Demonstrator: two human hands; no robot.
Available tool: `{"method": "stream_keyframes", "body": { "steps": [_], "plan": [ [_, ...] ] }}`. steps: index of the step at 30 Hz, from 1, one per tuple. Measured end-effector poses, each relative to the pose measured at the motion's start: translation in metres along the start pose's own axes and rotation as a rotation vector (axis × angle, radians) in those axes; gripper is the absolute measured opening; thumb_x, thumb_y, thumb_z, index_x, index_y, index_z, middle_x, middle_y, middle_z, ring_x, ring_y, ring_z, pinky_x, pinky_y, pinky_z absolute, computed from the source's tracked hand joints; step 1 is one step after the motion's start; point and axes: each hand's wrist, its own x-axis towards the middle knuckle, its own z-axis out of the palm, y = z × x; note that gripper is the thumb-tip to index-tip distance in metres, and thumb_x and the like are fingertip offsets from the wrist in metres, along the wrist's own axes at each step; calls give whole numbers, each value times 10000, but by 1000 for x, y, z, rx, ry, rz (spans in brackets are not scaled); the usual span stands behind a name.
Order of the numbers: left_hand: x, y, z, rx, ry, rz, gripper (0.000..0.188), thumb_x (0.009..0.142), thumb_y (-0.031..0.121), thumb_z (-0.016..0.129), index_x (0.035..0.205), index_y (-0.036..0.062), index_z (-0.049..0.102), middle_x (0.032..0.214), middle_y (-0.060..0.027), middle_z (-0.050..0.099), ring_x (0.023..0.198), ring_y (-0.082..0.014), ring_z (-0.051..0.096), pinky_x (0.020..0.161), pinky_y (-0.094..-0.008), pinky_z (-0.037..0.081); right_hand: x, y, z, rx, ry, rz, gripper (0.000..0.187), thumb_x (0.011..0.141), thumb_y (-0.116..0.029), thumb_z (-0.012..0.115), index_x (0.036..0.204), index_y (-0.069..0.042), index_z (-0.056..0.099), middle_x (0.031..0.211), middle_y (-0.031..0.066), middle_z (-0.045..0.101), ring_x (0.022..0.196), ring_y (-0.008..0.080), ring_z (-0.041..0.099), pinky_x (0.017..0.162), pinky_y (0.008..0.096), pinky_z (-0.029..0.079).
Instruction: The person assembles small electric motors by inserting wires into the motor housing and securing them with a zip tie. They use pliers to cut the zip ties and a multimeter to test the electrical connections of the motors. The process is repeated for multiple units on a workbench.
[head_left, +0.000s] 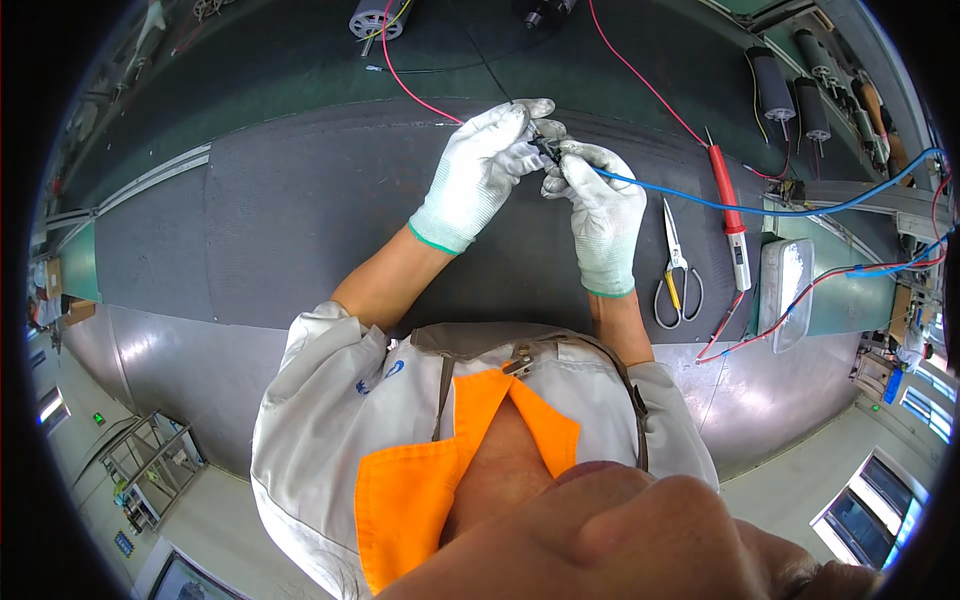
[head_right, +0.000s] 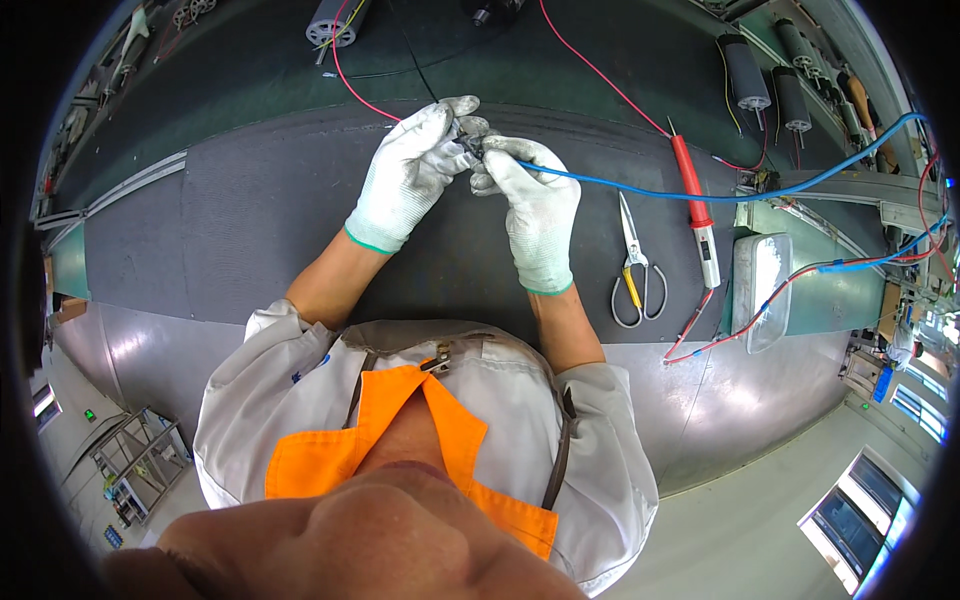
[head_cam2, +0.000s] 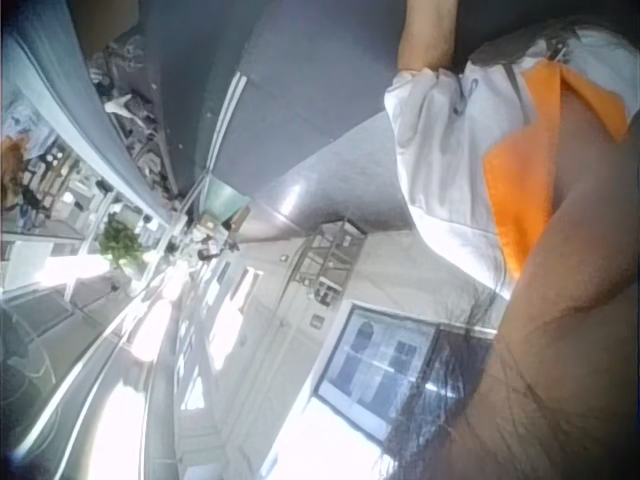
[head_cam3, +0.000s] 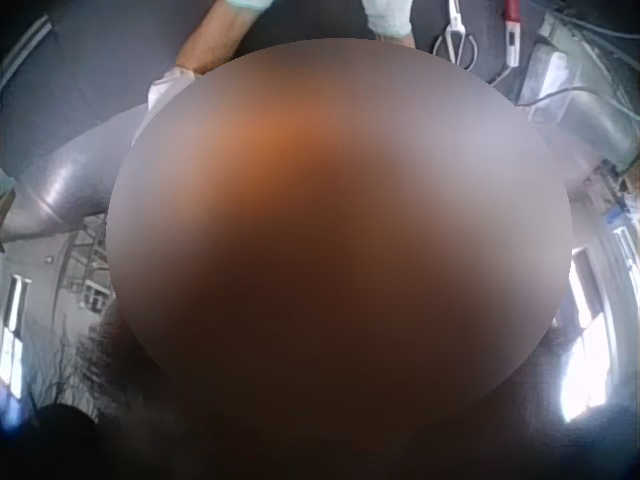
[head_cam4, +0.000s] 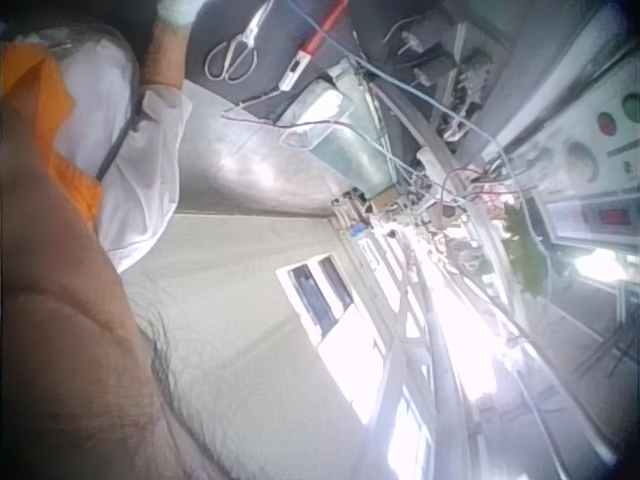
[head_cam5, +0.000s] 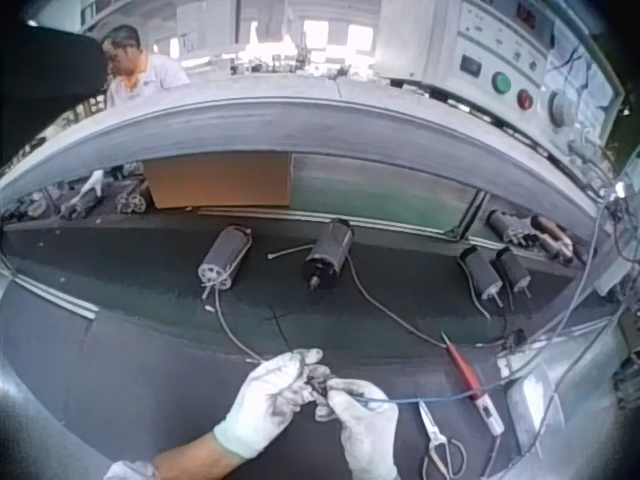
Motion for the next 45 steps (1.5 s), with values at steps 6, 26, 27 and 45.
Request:
{"method": "stream_keyframes", "body": {
  "steps": [6, 26, 27, 45],
  "plan": [
    [-4, -8, 10, -2, 57, 80, 381, 1054, 263, 559, 1310, -15, 605, 1149, -149, 705, 1007, -218, 679, 859, -351, 539, 5, 8, 5, 16, 4, -73, 165, 967, -5, 662, 1107, 78, 691, 951, 120, 735, 784, 145, 710, 732, 271, 586],
    [18, 20, -17, -134, -221, 155, 474, 1009, 339, 619, 1263, -61, 610, 1243, -167, 620, 1197, -293, 600, 1082, -482, 465, -29, -70, -303, -1702, 182, -443, 465, 957, -162, 689, 1407, -72, 616, 1084, 169, 741, 821, 286, 689, 743, 405, 543],
    [19, 19, -13, -139, -156, 166, 456, 1012, 325, 613, 1259, -59, 617, 1258, -176, 630, 1201, -303, 608, 1080, -481, 468, -13, -68, -281, -1491, 188, -355, 446, 962, -153, 683, 1398, -69, 629, 1095, 131, 744, 790, 227, 659, 713, 361, 530],
    [13, 40, -1, -234, -122, 232, 477, 1001, 251, 599, 1350, -72, 564, 1303, -211, 660, 1182, -342, 658, 1060, -477, 491, 177, 65, 41, -312, -671, 20, 269, 931, -50, 561, 1103, 1, 761, 996, 36, 764, 803, 105, 713, 749, 251, 585]
  ]
}}
